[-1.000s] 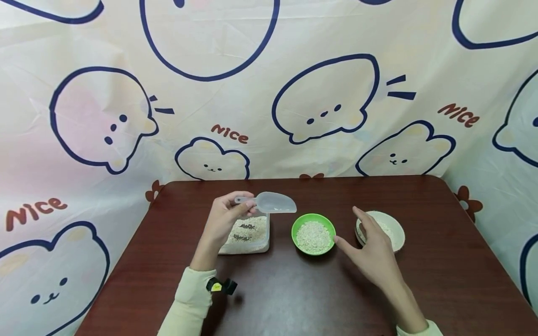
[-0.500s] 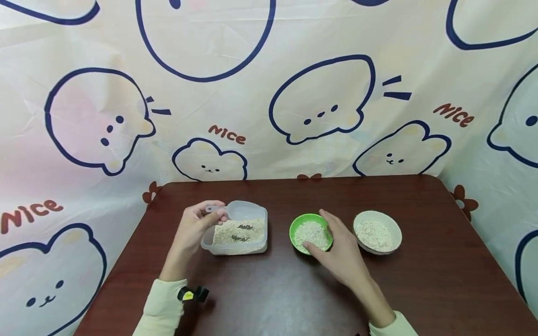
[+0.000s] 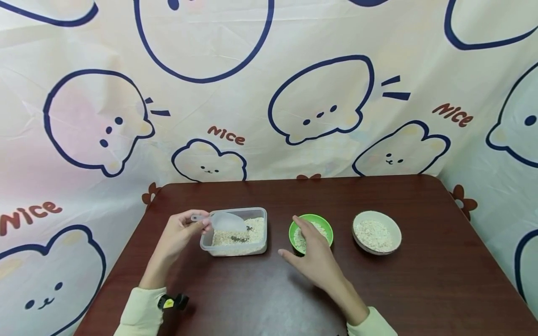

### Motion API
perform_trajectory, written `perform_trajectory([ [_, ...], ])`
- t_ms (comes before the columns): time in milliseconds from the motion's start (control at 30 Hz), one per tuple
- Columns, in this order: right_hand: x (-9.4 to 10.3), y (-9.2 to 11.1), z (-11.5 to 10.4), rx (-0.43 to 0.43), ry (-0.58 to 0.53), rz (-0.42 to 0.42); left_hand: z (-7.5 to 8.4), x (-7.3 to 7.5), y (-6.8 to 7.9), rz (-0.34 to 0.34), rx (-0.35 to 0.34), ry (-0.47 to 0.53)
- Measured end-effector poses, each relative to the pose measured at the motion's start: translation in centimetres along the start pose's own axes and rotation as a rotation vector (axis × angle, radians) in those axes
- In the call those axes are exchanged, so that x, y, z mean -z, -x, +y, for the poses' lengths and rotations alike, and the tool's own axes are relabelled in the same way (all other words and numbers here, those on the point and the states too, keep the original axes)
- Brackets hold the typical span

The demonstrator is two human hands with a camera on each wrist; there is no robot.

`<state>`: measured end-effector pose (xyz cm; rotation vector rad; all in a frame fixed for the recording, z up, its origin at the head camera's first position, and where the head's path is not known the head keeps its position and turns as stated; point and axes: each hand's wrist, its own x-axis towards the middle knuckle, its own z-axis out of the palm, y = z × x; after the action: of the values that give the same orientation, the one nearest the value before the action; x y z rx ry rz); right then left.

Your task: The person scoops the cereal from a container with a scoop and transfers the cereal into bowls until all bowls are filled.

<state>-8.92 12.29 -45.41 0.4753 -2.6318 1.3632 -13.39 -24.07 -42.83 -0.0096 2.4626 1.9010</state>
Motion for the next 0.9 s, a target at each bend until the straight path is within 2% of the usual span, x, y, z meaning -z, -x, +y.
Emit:
perform_trajectory([
  [167,-1.3,-0.1,-0.7,0.004,0.024,-0.034,0.0,1.2,0.4,-0.020,0.031,-0.100],
  [400,-3.1,-0.6,-1.3,-0.015,-0.057,-0.101,0.2,2.4,0.5,-0.056,0.018,-0.206],
  [700,-4.6,-1.1,-1.4,-0.057,-0.119,-0.140,1.0,3.4,0.3,-0.092,0.014,-0.250],
  [900,-5.4,-1.6,-1.4,-0.080,-0.155,-0.165,1.4,3.2,0.0,-0.126,0.022,-0.286],
])
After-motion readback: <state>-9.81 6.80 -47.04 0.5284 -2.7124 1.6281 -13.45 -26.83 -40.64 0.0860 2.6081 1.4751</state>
